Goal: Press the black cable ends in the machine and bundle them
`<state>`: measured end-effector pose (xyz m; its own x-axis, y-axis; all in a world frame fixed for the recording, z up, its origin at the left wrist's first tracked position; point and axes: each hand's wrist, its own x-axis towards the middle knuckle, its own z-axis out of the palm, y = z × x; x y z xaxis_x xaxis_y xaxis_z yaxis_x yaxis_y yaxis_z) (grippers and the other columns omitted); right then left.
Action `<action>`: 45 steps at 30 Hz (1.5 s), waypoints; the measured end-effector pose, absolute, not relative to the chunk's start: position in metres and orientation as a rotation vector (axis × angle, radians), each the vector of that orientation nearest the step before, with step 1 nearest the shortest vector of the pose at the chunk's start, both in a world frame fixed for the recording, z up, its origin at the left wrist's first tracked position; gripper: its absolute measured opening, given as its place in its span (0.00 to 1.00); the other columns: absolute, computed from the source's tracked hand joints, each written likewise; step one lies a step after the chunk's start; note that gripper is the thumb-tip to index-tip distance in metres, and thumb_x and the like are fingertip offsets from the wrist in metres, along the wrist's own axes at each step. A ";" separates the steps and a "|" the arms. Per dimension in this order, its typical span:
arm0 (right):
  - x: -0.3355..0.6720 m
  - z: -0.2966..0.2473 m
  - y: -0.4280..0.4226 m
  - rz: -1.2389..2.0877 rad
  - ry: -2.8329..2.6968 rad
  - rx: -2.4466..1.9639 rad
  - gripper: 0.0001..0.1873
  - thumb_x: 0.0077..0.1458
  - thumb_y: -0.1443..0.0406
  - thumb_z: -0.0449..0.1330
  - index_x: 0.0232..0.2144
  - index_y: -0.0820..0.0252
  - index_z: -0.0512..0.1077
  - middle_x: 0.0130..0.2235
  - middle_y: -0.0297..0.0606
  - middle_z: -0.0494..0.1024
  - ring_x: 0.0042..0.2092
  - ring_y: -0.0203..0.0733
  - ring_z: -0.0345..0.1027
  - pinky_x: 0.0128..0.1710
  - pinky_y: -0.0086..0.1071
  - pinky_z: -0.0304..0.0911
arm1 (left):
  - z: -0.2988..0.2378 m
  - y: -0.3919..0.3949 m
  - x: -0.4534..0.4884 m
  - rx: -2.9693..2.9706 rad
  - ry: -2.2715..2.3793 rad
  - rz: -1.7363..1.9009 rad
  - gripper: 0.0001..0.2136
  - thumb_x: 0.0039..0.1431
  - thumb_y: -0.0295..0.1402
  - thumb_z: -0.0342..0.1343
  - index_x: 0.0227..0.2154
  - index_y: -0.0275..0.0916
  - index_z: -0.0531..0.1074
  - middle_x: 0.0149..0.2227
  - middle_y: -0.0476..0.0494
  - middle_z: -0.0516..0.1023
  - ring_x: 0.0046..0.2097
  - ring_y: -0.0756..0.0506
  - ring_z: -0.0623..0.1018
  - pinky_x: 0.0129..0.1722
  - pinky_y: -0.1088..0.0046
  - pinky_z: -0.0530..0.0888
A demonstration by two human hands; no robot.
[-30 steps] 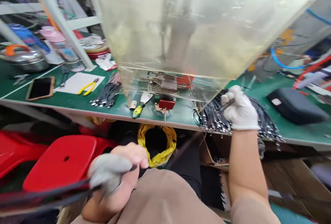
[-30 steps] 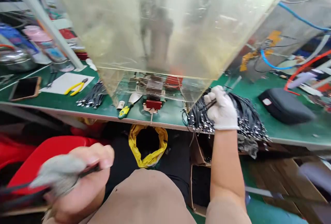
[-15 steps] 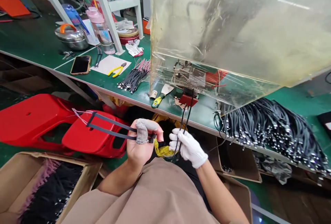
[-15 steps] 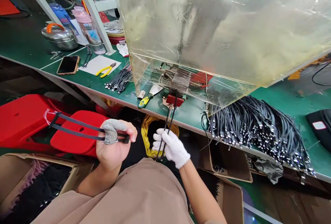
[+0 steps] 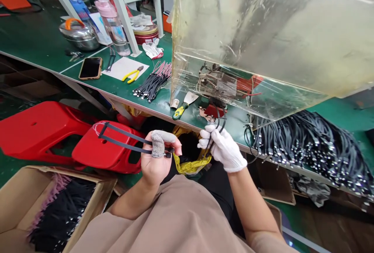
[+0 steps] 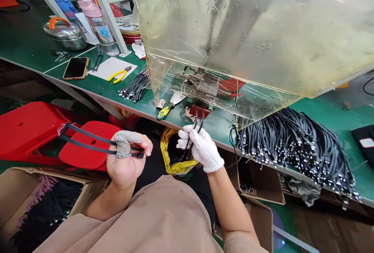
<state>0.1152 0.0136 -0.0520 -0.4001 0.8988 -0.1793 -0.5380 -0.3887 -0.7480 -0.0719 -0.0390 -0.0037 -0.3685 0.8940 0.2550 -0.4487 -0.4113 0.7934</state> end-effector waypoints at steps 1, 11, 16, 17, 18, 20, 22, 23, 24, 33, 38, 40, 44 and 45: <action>0.115 -0.054 0.013 1.933 -0.721 -0.740 0.20 0.52 0.58 0.73 0.42 0.57 0.71 0.35 0.33 0.76 0.31 0.35 0.74 0.37 0.35 0.76 | -0.005 -0.039 -0.072 0.862 0.802 1.897 0.16 0.62 0.45 0.62 0.28 0.36 0.76 0.23 0.47 0.77 0.21 0.50 0.75 0.20 0.75 0.72; 0.107 -0.053 0.005 1.886 -0.732 -0.785 0.22 0.50 0.56 0.74 0.41 0.59 0.72 0.35 0.36 0.79 0.31 0.37 0.75 0.36 0.35 0.76 | -0.012 -0.037 -0.071 0.898 0.764 1.862 0.15 0.65 0.43 0.59 0.30 0.37 0.77 0.25 0.47 0.79 0.23 0.50 0.76 0.21 0.75 0.73; 0.107 -0.056 -0.006 1.860 -0.716 -0.825 0.21 0.50 0.56 0.74 0.41 0.60 0.73 0.35 0.37 0.79 0.31 0.37 0.75 0.37 0.36 0.77 | -0.009 -0.037 -0.071 0.897 0.801 1.873 0.16 0.64 0.45 0.59 0.28 0.36 0.76 0.24 0.47 0.78 0.22 0.50 0.75 0.21 0.75 0.72; 0.107 -0.059 -0.008 1.871 -0.693 -0.840 0.21 0.50 0.57 0.74 0.41 0.60 0.73 0.35 0.37 0.79 0.31 0.37 0.75 0.36 0.36 0.77 | -0.010 -0.037 -0.070 0.896 0.813 1.864 0.17 0.64 0.45 0.60 0.28 0.36 0.76 0.24 0.47 0.78 0.22 0.50 0.75 0.21 0.75 0.72; 0.107 -0.063 -0.008 1.890 -0.665 -0.849 0.21 0.50 0.57 0.74 0.41 0.59 0.73 0.35 0.37 0.79 0.30 0.37 0.75 0.35 0.36 0.77 | -0.010 -0.037 -0.070 0.894 0.825 1.852 0.17 0.64 0.46 0.60 0.28 0.36 0.75 0.24 0.46 0.78 0.22 0.50 0.75 0.21 0.75 0.72; 0.106 -0.067 -0.006 1.945 -0.599 -0.841 0.21 0.50 0.58 0.74 0.42 0.59 0.72 0.35 0.36 0.78 0.30 0.36 0.74 0.34 0.35 0.77 | -0.010 -0.036 -0.069 0.883 0.839 1.838 0.18 0.63 0.47 0.60 0.27 0.36 0.75 0.23 0.46 0.78 0.21 0.50 0.75 0.21 0.74 0.72; 0.105 -0.068 0.000 2.002 -0.528 -0.800 0.20 0.51 0.59 0.73 0.43 0.59 0.72 0.34 0.34 0.77 0.29 0.34 0.72 0.33 0.33 0.77 | -0.010 -0.036 -0.069 0.864 0.844 1.839 0.18 0.61 0.48 0.62 0.27 0.36 0.75 0.23 0.46 0.77 0.21 0.49 0.75 0.20 0.74 0.72; 0.104 -0.067 0.004 2.022 -0.499 -0.777 0.20 0.51 0.60 0.73 0.42 0.59 0.72 0.34 0.33 0.76 0.29 0.33 0.72 0.33 0.32 0.76 | -0.010 -0.036 -0.068 0.855 0.848 1.840 0.18 0.60 0.48 0.63 0.27 0.36 0.74 0.23 0.46 0.77 0.21 0.49 0.75 0.20 0.74 0.72; 0.104 -0.065 0.010 2.031 -0.476 -0.756 0.19 0.52 0.60 0.73 0.42 0.60 0.72 0.33 0.32 0.76 0.28 0.33 0.71 0.32 0.31 0.76 | -0.010 -0.036 -0.068 0.847 0.851 1.841 0.18 0.60 0.48 0.63 0.27 0.36 0.74 0.23 0.46 0.77 0.21 0.49 0.75 0.20 0.74 0.72; 0.098 -0.026 0.067 2.000 -0.142 -0.775 0.09 0.70 0.66 0.51 0.40 0.60 0.71 0.31 0.31 0.78 0.26 0.30 0.69 0.27 0.25 0.73 | -0.009 -0.035 -0.071 0.851 0.816 1.845 0.17 0.61 0.46 0.62 0.28 0.36 0.76 0.23 0.46 0.78 0.21 0.50 0.75 0.20 0.75 0.72; 0.104 -0.028 0.079 2.047 -0.062 -0.808 0.11 0.70 0.64 0.51 0.40 0.59 0.73 0.31 0.30 0.80 0.26 0.29 0.72 0.28 0.24 0.74 | -0.008 -0.034 -0.073 0.838 0.840 1.849 0.17 0.61 0.47 0.63 0.27 0.36 0.76 0.23 0.47 0.78 0.21 0.50 0.75 0.20 0.75 0.72; 0.108 -0.034 0.082 2.078 -0.178 -0.772 0.06 0.67 0.64 0.56 0.38 0.58 0.73 0.30 0.28 0.80 0.26 0.28 0.72 0.30 0.22 0.74 | -0.009 -0.034 -0.074 0.836 0.855 1.848 0.18 0.60 0.47 0.63 0.27 0.36 0.76 0.23 0.47 0.78 0.21 0.50 0.75 0.19 0.75 0.72; 0.111 -0.039 0.086 2.103 -0.362 -0.701 0.01 0.61 0.66 0.63 0.37 0.55 0.74 0.29 0.24 0.79 0.28 0.25 0.72 0.31 0.18 0.74 | -0.009 -0.034 -0.074 0.836 0.867 1.846 0.19 0.60 0.48 0.63 0.26 0.35 0.75 0.23 0.46 0.77 0.20 0.50 0.75 0.19 0.75 0.72; 0.111 -0.040 0.087 2.102 -0.366 -0.689 0.01 0.61 0.67 0.63 0.37 0.55 0.75 0.29 0.24 0.79 0.28 0.25 0.72 0.31 0.17 0.73 | -0.009 -0.034 -0.074 0.837 0.868 1.846 0.19 0.60 0.48 0.62 0.26 0.35 0.75 0.23 0.46 0.77 0.20 0.50 0.75 0.19 0.75 0.72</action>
